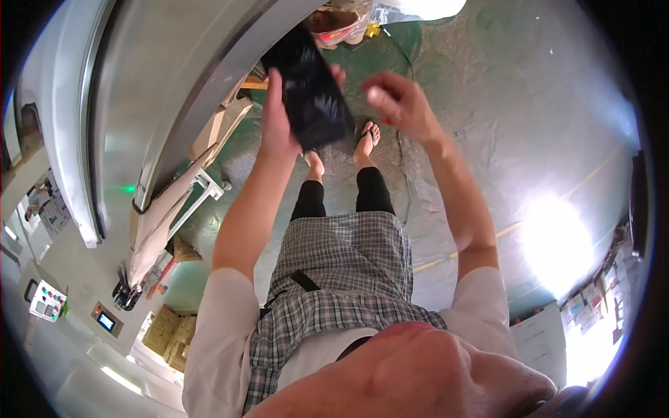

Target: Stacking and aligning large sheets of paper or tissue from a processing machine in a paper mill.

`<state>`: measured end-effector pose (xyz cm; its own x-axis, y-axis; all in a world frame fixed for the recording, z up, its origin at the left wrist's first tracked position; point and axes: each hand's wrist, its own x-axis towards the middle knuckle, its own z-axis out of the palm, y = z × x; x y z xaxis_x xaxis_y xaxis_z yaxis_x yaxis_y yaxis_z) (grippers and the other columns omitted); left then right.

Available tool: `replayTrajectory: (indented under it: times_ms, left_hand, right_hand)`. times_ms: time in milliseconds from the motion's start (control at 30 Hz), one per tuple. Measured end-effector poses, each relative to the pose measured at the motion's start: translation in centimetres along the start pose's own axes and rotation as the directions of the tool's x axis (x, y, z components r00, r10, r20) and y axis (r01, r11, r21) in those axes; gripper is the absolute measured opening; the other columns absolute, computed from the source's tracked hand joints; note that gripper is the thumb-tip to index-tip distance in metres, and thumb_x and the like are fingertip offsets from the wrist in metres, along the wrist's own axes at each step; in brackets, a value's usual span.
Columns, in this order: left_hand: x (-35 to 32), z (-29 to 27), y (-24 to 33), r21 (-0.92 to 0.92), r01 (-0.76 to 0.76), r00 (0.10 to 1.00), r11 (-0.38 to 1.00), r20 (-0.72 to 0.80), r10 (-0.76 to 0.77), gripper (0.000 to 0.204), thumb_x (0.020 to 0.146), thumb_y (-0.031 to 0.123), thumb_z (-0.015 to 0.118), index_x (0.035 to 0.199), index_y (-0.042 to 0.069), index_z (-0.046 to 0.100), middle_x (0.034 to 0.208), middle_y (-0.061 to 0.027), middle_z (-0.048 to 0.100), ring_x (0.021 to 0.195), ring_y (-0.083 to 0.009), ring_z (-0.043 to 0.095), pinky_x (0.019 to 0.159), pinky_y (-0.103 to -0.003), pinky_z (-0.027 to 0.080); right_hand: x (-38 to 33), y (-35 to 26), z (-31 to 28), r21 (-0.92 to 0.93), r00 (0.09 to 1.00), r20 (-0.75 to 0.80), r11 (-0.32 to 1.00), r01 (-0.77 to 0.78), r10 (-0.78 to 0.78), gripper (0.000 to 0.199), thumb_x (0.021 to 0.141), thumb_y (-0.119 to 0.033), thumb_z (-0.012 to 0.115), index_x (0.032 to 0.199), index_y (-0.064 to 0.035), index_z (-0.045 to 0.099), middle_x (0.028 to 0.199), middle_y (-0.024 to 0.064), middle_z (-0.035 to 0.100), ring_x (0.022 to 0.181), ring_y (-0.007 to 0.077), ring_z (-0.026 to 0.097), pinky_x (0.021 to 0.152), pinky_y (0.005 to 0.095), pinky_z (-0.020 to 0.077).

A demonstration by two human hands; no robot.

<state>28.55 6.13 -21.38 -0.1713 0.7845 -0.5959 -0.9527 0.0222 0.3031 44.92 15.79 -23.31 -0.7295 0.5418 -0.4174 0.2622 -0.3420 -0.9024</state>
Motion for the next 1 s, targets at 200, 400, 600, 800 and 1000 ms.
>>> replayTrajectory:
  times_ms: [200,400,600,800,1000]
  left_hand:
    - [7.4,0.7,-1.3,0.007,-0.161,0.962,0.987,0.224,0.155,0.052,0.087,0.046,0.031,0.110,0.002,0.047,0.104,-0.0138,0.056,0.098,-0.0268,0.054,0.084,-0.039,0.044]
    - [7.4,2.0,-0.5,-0.055,-0.168,0.983,0.984,0.060,0.171,0.037,0.089,0.035,0.036,0.107,0.005,0.048,0.100,-0.0104,0.056,0.091,-0.0217,0.056,0.079,-0.038,0.047]
    - [8.0,-0.1,3.0,0.370,-0.044,0.998,0.928,0.051,0.026,0.029,0.089,0.027,0.040,0.105,0.005,0.048,0.099,-0.0125,0.058,0.088,-0.0210,0.058,0.073,-0.035,0.051]
    - [6.1,-2.3,3.0,0.460,-0.016,0.998,0.888,0.056,-0.011,0.028,0.089,0.027,0.041,0.105,0.004,0.049,0.096,-0.0127,0.059,0.085,-0.0211,0.059,0.072,-0.034,0.051]
    - [3.8,-4.8,1.3,0.559,0.076,0.993,0.826,0.036,-0.115,0.028,0.088,0.026,0.043,0.104,0.004,0.049,0.093,-0.0128,0.060,0.083,-0.0212,0.060,0.071,-0.033,0.051]
  right_hand:
    - [0.5,-3.9,2.0,0.004,0.940,-0.258,0.973,0.232,-0.223,0.048,0.079,-0.037,0.059,0.102,0.0039,0.050,0.068,-0.0001,0.049,0.055,0.0047,0.043,0.045,0.0185,0.0357]
    - [3.2,-4.7,2.7,-0.087,0.920,-0.386,0.995,0.039,-0.070,0.035,0.078,-0.031,0.061,0.087,0.0031,0.054,0.058,0.0012,0.051,0.050,0.0061,0.046,0.044,0.0199,0.0358]
    - [3.4,-3.6,4.3,-0.581,0.738,-0.431,0.785,0.214,-0.520,0.038,0.074,-0.033,0.065,0.095,-0.0016,0.057,0.062,0.0032,0.053,0.053,0.0114,0.051,0.048,0.0251,0.0413]
    - [7.8,-2.7,2.0,-0.921,0.878,-0.186,0.389,0.000,-0.440,0.036,0.080,-0.035,0.051,0.112,-0.0188,0.051,0.082,0.0086,0.059,0.071,0.0267,0.059,0.057,0.0371,0.0465]
    - [11.1,-2.9,2.2,-0.804,0.840,-0.390,0.584,-0.110,-0.378,0.029,0.074,-0.028,0.054,0.074,-0.0008,0.061,0.072,0.0217,0.058,0.069,0.0380,0.057,0.061,0.0454,0.0443]
